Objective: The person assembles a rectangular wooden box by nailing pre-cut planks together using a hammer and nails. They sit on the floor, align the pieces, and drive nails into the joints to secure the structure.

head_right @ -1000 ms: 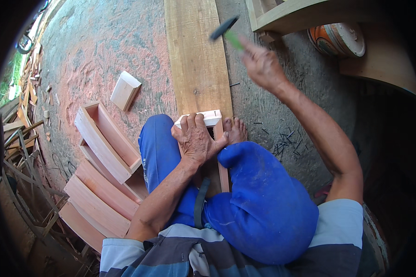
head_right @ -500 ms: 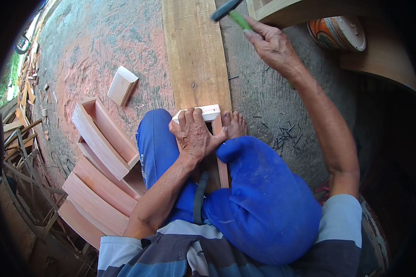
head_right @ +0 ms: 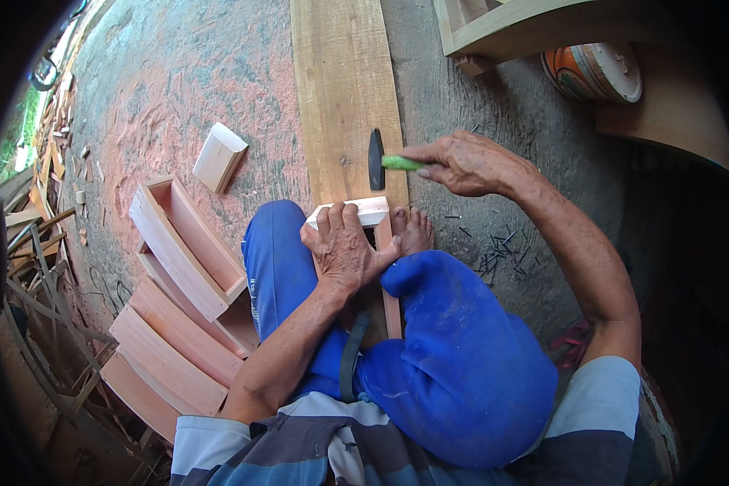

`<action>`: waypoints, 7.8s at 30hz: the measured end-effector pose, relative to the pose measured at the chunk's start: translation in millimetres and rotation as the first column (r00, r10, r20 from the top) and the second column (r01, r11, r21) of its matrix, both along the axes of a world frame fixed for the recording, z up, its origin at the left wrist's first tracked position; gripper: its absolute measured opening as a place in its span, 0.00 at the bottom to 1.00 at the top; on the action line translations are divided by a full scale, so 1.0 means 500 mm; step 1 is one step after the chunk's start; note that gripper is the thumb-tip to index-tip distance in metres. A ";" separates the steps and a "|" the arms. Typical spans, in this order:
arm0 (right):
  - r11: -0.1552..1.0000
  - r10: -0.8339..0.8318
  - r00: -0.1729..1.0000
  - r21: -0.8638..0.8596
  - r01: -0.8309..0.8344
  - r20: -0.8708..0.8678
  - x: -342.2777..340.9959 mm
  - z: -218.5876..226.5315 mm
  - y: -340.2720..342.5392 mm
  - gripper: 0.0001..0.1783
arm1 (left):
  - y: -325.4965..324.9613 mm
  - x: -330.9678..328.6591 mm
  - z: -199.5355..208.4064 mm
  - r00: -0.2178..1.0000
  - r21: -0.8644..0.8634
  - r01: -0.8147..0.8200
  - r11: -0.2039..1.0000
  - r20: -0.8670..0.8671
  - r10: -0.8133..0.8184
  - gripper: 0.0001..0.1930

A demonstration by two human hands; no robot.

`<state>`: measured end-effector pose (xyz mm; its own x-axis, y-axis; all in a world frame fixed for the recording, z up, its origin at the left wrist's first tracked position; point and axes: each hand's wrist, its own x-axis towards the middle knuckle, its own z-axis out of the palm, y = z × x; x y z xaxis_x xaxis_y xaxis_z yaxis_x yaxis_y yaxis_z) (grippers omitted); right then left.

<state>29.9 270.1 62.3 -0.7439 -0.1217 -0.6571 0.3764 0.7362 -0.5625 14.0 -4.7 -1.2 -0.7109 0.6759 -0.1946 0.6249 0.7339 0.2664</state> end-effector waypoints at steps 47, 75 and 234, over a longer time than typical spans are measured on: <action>0.713 -0.654 0.689 0.051 0.700 -0.313 0.131 -0.132 -0.339 0.25 | 0.016 -0.149 -0.125 0.904 0.609 -0.319 0.726 0.425 0.040 0.45; 0.627 -0.767 0.577 -0.520 0.580 -0.280 0.134 -0.220 -0.306 0.42 | -0.070 -0.088 -0.062 0.822 0.255 -0.435 0.863 0.505 0.265 0.35; 0.989 0.051 0.458 0.110 0.103 -0.887 0.310 -0.194 -0.289 0.13 | -0.111 -0.165 0.002 0.487 0.134 -0.758 0.638 0.766 0.419 0.72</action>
